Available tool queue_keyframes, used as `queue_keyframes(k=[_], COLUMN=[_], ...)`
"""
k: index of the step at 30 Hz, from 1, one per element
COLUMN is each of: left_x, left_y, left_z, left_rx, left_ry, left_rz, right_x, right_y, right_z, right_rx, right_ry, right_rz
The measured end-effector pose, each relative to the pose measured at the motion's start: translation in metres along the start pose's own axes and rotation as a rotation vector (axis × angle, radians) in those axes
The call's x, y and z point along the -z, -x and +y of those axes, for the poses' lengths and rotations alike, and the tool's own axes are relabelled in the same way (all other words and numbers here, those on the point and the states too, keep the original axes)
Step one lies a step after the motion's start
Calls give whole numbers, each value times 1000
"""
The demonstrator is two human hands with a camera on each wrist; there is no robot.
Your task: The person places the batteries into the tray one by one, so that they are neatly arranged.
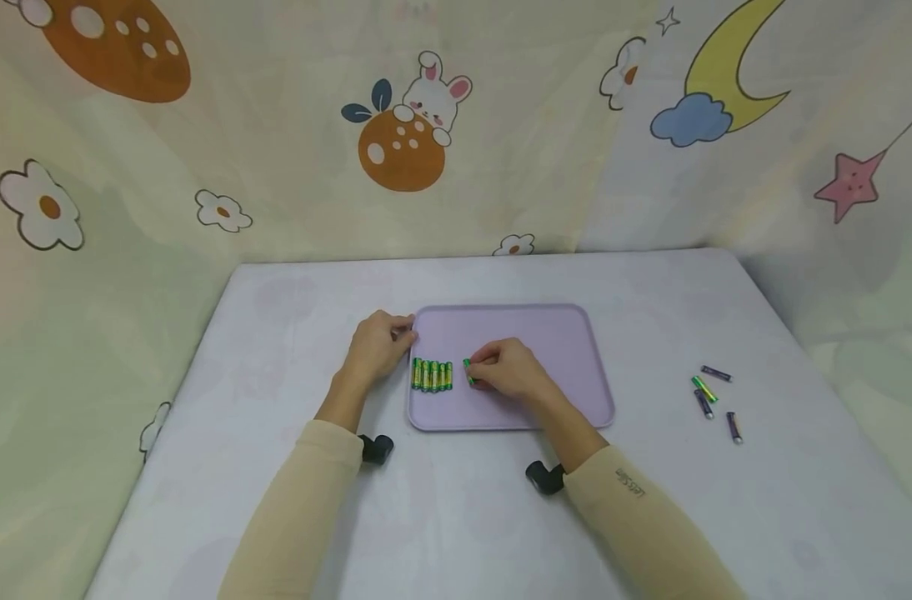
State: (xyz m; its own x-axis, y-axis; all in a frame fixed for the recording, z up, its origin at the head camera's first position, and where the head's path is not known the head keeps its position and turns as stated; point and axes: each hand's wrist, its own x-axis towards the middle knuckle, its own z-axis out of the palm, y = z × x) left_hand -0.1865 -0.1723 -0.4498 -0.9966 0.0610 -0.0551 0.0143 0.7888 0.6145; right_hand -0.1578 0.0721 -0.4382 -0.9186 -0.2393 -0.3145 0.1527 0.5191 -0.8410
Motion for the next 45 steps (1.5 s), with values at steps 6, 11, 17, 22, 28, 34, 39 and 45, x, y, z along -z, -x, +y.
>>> queue_keyframes(k=[6, 11, 17, 22, 28, 34, 39, 45], left_x=[5, 4, 2, 2, 3, 1, 0, 1], left_y=[0, 0, 0, 0, 1, 3, 2, 3], left_z=[1, 1, 2, 3, 5, 6, 5, 7], left_rx=[13, 10, 11, 27, 11, 27, 24, 35], left_ry=[1, 14, 13, 1, 9, 12, 9, 14], left_rz=[2, 2, -2, -4, -6, -7, -12, -9], right_x=[-5, -2, 13, 27, 43, 58, 70, 81], right_y=[-2, 1, 9, 17, 29, 42, 49, 55], right_z=[-3, -2, 6, 13, 20, 31, 42, 52], right_rx=[1, -26, -41, -34, 4, 66, 74, 76], right_ry=[-69, -61, -34, 17, 83, 85, 103, 156], right_rz=[14, -5, -7, 20, 35, 40, 39, 64])
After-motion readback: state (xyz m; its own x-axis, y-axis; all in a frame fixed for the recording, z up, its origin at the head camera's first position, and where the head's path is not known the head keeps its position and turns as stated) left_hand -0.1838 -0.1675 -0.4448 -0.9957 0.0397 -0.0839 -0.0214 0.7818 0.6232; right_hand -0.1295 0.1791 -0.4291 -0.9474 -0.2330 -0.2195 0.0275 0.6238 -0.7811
